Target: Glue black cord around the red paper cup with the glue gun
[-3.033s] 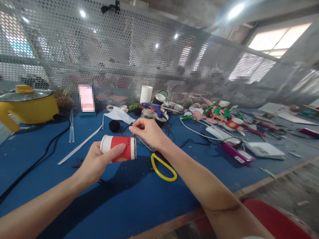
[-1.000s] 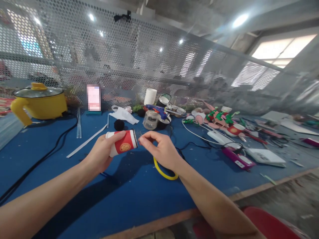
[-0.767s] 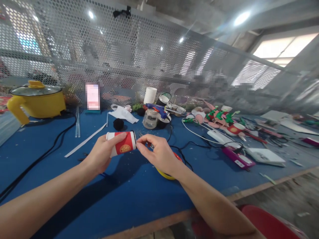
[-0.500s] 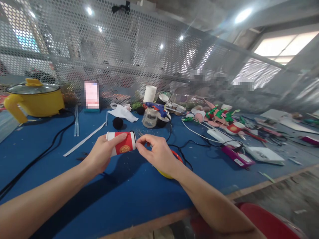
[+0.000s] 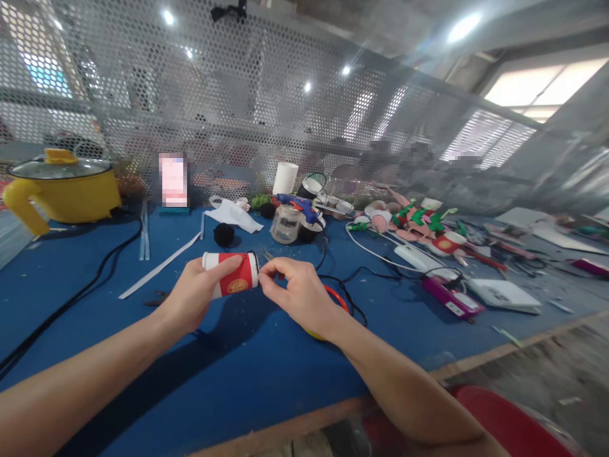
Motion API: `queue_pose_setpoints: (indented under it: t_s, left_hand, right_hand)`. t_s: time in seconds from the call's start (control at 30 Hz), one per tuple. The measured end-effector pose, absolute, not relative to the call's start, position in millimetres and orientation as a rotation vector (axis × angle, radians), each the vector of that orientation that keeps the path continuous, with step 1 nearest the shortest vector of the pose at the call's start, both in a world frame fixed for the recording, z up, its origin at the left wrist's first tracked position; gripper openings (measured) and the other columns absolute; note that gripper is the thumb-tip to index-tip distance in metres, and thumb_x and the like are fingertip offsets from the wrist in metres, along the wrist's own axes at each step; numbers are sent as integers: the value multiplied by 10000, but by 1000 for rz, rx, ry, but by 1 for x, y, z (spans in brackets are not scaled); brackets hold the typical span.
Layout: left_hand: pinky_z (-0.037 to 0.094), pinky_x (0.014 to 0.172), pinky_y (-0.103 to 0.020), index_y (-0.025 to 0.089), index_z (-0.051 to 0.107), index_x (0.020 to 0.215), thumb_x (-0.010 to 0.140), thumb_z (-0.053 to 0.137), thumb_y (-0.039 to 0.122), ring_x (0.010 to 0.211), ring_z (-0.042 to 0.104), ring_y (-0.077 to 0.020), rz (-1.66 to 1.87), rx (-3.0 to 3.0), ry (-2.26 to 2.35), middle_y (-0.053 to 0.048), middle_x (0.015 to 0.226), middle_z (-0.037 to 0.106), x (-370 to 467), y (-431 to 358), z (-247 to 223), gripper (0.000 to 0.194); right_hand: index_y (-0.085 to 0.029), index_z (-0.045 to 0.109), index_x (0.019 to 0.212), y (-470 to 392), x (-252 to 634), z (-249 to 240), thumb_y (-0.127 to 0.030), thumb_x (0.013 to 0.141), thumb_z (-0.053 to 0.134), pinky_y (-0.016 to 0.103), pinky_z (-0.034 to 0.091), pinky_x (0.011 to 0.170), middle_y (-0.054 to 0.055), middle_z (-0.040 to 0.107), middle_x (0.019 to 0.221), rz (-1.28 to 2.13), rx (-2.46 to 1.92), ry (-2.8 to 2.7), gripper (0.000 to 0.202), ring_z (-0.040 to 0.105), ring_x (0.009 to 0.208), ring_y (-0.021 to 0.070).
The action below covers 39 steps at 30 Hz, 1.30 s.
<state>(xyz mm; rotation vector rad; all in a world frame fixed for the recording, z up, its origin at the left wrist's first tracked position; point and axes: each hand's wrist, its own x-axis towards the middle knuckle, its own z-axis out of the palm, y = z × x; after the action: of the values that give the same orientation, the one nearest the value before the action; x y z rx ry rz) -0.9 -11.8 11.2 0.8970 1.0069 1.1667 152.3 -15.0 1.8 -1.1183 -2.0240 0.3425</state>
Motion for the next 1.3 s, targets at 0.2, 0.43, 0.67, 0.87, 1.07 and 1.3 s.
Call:
queue_pose_setpoints:
  t_s: [0.2,0.43,0.67,0.87,1.07,1.3]
  left_hand:
    - [428,433,-168,127,623,550,624,672,185,448,562,-101,1181,892,1022,-6,495,640,0,-12,13,106]
    - [438,440,-169,126,628,565,616,682,197,454,567,-102,1166,883,1018,-11,505,644,-1,-12,12,102]
    - [429,439,-171,139,626,550,622,672,191,447,562,-100,1174,880,1031,-3,495,642,0,-12,11,100]
    - [410,456,-188,147,633,585,620,674,259,459,545,-104,1137,1027,1071,7,516,638,-2,-13,8,124]
    - [365,447,-200,135,626,610,630,647,352,455,492,-102,1114,1353,1184,17,508,596,-3,-14,5,219]
    - [407,474,-222,126,639,635,648,614,388,502,525,-131,1087,1457,1192,-27,575,630,-4,-15,6,263]
  right_hand:
    - [-156,562,635,-14,154,2,-140,722,499,205,379,568,-2,587,611,365,-1106,-2010,109,508,566,99]
    - [-156,576,671,-13,158,3,-206,771,467,193,375,562,-7,584,614,455,-1061,-2012,157,505,567,89]
    - [-156,562,636,-14,154,3,-153,722,493,202,370,562,-7,572,601,426,-1125,-2006,111,495,565,96]
    - [-152,570,654,-12,159,6,-214,767,452,200,372,533,-2,568,589,556,-1124,-1970,175,483,542,93]
    - [-140,569,649,-7,163,10,-257,758,464,218,396,544,14,573,599,769,-1173,-1912,191,494,553,104]
    - [-142,574,659,-8,164,10,-211,730,476,221,411,567,12,591,627,808,-1151,-1916,139,501,571,99]
